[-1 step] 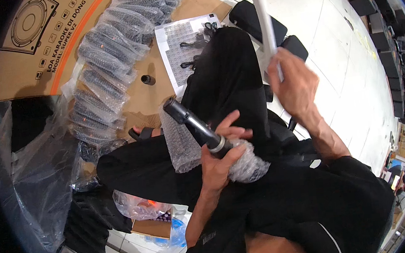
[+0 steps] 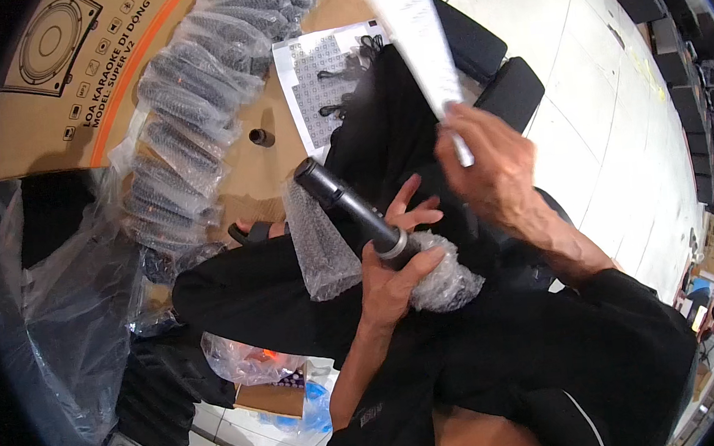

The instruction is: The person sits cross-legged on a chair and labels several black microphones by applying small white stickers to their bodies. The person then wraps each labeled microphone in bubble wrap and places them into a black zippered bag along with other small items.

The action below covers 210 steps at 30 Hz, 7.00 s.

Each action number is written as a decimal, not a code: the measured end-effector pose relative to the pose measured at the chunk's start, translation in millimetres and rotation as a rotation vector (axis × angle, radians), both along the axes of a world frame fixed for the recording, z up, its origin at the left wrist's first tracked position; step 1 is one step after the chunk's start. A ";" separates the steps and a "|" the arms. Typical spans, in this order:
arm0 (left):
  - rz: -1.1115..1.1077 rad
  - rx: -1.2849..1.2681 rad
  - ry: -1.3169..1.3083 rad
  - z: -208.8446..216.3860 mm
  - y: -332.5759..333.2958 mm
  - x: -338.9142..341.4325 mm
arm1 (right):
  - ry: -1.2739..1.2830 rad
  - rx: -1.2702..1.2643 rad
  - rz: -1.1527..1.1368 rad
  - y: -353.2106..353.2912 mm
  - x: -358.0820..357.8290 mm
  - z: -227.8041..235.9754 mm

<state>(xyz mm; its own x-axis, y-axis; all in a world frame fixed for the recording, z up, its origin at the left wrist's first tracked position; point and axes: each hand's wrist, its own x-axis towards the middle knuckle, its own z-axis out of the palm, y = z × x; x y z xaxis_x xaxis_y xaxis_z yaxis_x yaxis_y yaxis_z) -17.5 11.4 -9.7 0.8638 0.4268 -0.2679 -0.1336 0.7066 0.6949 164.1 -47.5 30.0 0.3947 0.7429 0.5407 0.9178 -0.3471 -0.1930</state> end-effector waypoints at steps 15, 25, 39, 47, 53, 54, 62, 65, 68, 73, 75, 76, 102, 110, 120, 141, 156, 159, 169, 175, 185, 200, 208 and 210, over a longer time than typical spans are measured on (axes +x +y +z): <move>-0.116 -0.052 0.115 -8.6 5.9 17.3 | 0.480 -0.138 0.155 28.6 1.0 -5.0; -0.080 -0.059 0.087 -18.8 2.7 22.0 | 0.394 -0.129 0.038 -51.0 -27.8 -12.6; -0.019 -0.146 0.047 -8.3 0.5 28.4 | 0.406 -0.088 0.053 -54.4 -32.3 -12.4; -0.022 -0.049 0.006 -9.7 -1.7 31.9 | 0.367 -0.114 0.004 -54.0 -35.8 -7.0; -0.023 -0.076 -0.014 -12.6 -3.4 33.2 | 0.466 -0.088 -0.020 -53.0 -36.2 -5.4; -0.019 -0.094 -0.015 -12.4 -4.0 33.8 | 0.470 -0.086 -0.016 -53.1 -36.1 -5.6; -0.021 -0.095 0.057 -10.7 -3.5 34.1 | 0.716 -0.051 -0.172 -54.0 -37.8 -5.2; -0.007 -0.060 0.056 -9.8 -3.2 33.9 | 0.745 -0.059 -0.241 -51.1 -38.3 -3.7; 0.012 -0.080 0.049 -12.2 -5.3 34.0 | 0.715 -0.078 -0.221 -54.2 -39.5 -9.6; 0.008 -0.130 0.056 -11.8 -7.7 32.4 | 0.673 -0.079 -0.162 -56.7 -40.1 -16.2; 0.000 -0.118 0.034 -16.1 -9.0 32.2 | 0.698 -0.084 -0.152 -57.0 -40.7 -15.9; -0.005 -0.112 0.023 -17.2 -9.3 32.3 | 0.721 -0.068 -0.156 -57.3 -41.1 -16.3; 0.005 -0.266 -0.007 -18.8 -12.9 35.0 | 1.040 -0.044 -0.095 -57.8 -25.4 -7.6; 0.000 -0.208 0.007 -18.3 -14.8 34.8 | 0.663 -0.099 0.124 -57.8 -11.9 -12.6; 0.025 -0.160 0.004 -18.5 -13.3 32.0 | 0.929 -0.099 0.001 -57.5 -17.4 -3.2; -0.006 -0.139 0.002 -18.3 -16.5 32.6 | 0.827 -0.128 0.013 -56.8 -17.0 -5.7; 0.020 -0.190 0.016 -19.1 -17.5 29.3 | 1.035 -0.206 -0.037 -58.4 -13.8 1.7; 0.013 -0.183 0.020 -20.1 -16.8 28.8 | 1.035 -0.181 -0.038 -58.8 -14.4 -0.5; 0.028 -0.208 0.027 -21.1 -17.8 27.8 | 1.080 -0.153 -0.066 -55.1 -17.4 1.9; 0.032 -0.209 0.015 -23.4 -17.5 27.9 | 1.102 -0.137 -0.097 -55.5 -18.6 0.4; 0.064 -0.193 0.043 -26.7 -19.9 25.8 | 1.187 -0.122 -0.130 -56.8 -17.8 -3.4; 0.092 -0.245 0.207 -31.8 -17.1 -2.8 | 1.373 -0.229 -0.153 -54.8 -11.2 4.9; 0.129 -0.240 0.431 -22.5 5.4 -37.1 | 1.327 -0.313 -0.011 -41.8 -19.0 -6.6; 0.208 -0.290 0.463 -20.8 5.0 -38.4 | 1.306 -0.320 0.030 -38.3 -21.4 -12.5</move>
<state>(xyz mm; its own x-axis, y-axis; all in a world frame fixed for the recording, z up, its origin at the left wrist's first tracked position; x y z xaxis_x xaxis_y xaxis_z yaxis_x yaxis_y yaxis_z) -55.9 16.4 -30.5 0.5346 0.4279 -0.7287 -0.0182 0.8680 0.4963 142.7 -85.8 17.5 0.4656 0.7824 -0.4137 0.1336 -0.5242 -0.8411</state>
